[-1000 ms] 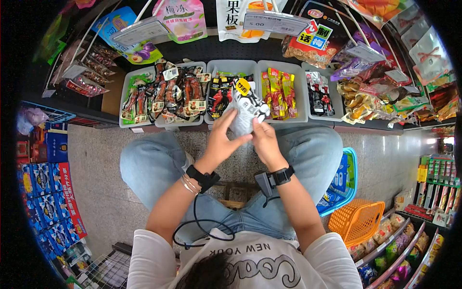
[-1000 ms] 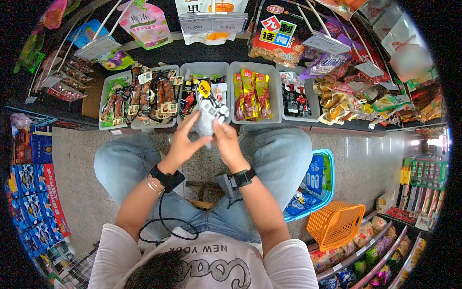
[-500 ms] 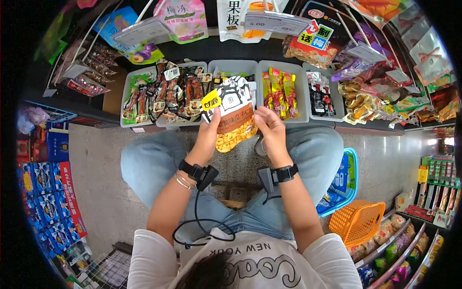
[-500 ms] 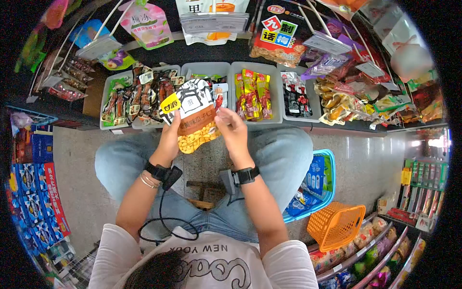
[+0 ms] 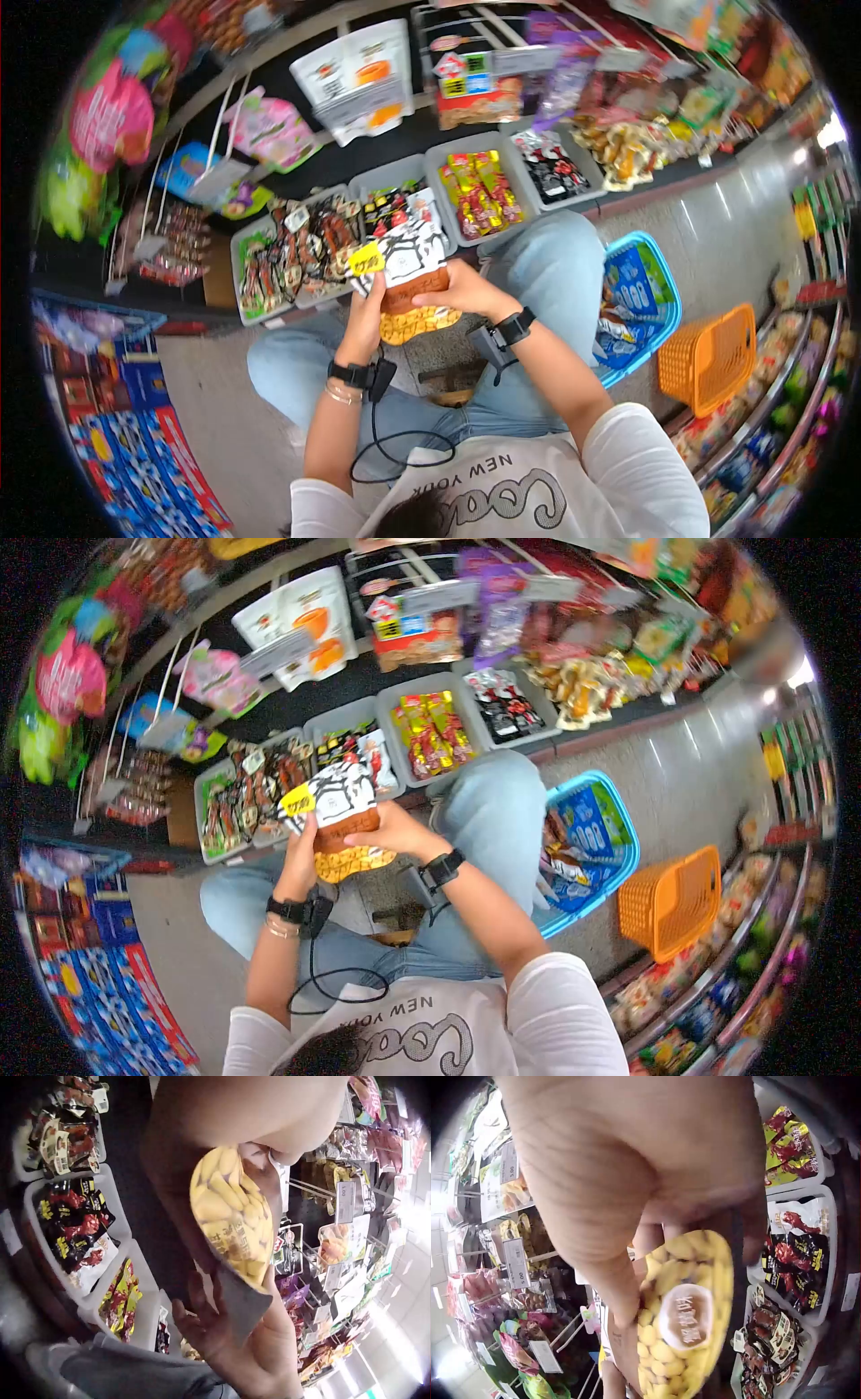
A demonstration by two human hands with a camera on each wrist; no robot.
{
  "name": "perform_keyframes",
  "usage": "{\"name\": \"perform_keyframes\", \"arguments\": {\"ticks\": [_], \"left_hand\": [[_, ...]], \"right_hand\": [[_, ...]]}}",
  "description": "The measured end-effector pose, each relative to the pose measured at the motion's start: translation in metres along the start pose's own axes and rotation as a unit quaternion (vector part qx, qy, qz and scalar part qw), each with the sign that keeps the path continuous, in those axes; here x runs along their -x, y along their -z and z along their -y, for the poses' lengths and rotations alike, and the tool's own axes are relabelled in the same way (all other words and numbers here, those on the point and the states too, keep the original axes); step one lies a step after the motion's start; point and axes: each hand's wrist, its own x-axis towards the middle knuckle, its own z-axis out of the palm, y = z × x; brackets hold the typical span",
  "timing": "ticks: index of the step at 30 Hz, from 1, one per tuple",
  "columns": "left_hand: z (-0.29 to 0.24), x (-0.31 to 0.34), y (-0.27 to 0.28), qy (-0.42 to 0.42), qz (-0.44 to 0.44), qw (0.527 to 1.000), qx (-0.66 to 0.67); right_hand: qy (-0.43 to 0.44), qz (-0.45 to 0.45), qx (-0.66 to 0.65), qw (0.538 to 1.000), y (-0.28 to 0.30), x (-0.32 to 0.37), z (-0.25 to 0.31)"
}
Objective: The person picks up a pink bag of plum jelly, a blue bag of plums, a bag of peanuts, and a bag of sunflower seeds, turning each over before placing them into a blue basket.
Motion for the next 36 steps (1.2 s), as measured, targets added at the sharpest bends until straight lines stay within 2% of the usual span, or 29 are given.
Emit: {"name": "perform_keyframes", "arguments": {"ticks": [4, 5, 7, 9, 11, 12, 13, 15, 18, 19, 20, 21, 24, 27, 29, 31, 33, 34, 36], "left_hand": [[-0.018, 0.019, -0.026, -0.037, 0.028, 0.997, -0.054], [-0.02, 0.02, -0.028, -0.019, 0.054, 0.997, -0.058], [-0.034, 0.025, -0.052, -0.059, 0.107, 0.99, -0.076], [-0.044, 0.026, -0.083, -0.072, 0.15, 0.983, -0.078], [-0.039, 0.019, -0.103, -0.083, 0.209, 0.964, -0.141], [-0.044, 0.02, -0.125, -0.071, 0.241, 0.953, -0.17], [-0.039, 0.018, -0.142, -0.095, 0.282, 0.939, -0.171], [-0.034, 0.015, -0.176, -0.071, 0.317, 0.912, -0.252], [-0.009, 0.005, -0.225, -0.082, 0.361, 0.887, -0.275], [0.006, 0.001, -0.239, -0.085, 0.385, 0.887, -0.243], [0.018, 0.0, -0.252, -0.082, 0.398, 0.881, -0.241], [0.027, 0.001, -0.265, -0.078, 0.411, 0.877, -0.238], [0.061, -0.006, -0.292, -0.089, 0.414, 0.876, -0.23], [0.083, -0.008, -0.307, 0.019, 0.382, 0.911, -0.152], [0.093, -0.012, -0.307, 0.102, 0.368, 0.906, -0.181], [0.102, -0.016, -0.304, 0.181, 0.356, 0.898, -0.187], [0.104, -0.021, -0.302, 0.208, 0.351, 0.895, -0.18], [0.103, -0.023, -0.301, 0.222, 0.348, 0.893, -0.177], [0.102, -0.027, -0.299, 0.213, 0.334, 0.905, -0.156]], "right_hand": [[0.068, -0.064, -0.042, 0.995, -0.003, 0.031, 0.022], [0.075, -0.091, -0.048, 0.992, -0.002, 0.043, 0.031], [0.031, -0.168, -0.071, 0.983, 0.0, 0.071, 0.049], [0.077, -0.253, -0.16, 0.951, 0.001, 0.1, 0.066], [0.118, -0.301, -0.171, 0.931, 0.013, 0.131, 0.075], [0.124, -0.328, -0.148, 0.924, 0.023, 0.146, 0.077], [0.13, -0.355, -0.126, 0.917, 0.032, 0.162, 0.079], [0.159, -0.426, -0.067, 0.888, 0.057, 0.191, 0.073], [0.154, -0.513, -0.06, 0.843, 0.083, 0.238, 0.085], [0.148, -0.532, -0.078, 0.83, 0.092, 0.254, 0.082], [0.123, -0.55, -0.056, 0.824, 0.1, 0.27, 0.081], [0.135, -0.576, -0.026, 0.806, 0.106, 0.281, 0.08], [0.089, -0.621, 0.036, 0.778, 0.123, 0.306, 0.072], [0.06, -0.633, 0.08, 0.767, 0.148, 0.321, 0.042], [0.049, -0.631, 0.145, 0.761, 0.166, 0.327, 0.02], [0.02, -0.637, 0.116, 0.762, 0.18, 0.331, 0.004], [-0.011, -0.643, 0.068, 0.762, 0.199, 0.338, -0.021], [-0.04, -0.629, 0.099, 0.77, 0.206, 0.341, -0.027], [-0.037, -0.588, 0.171, 0.79, 0.221, 0.34, -0.037]]}}
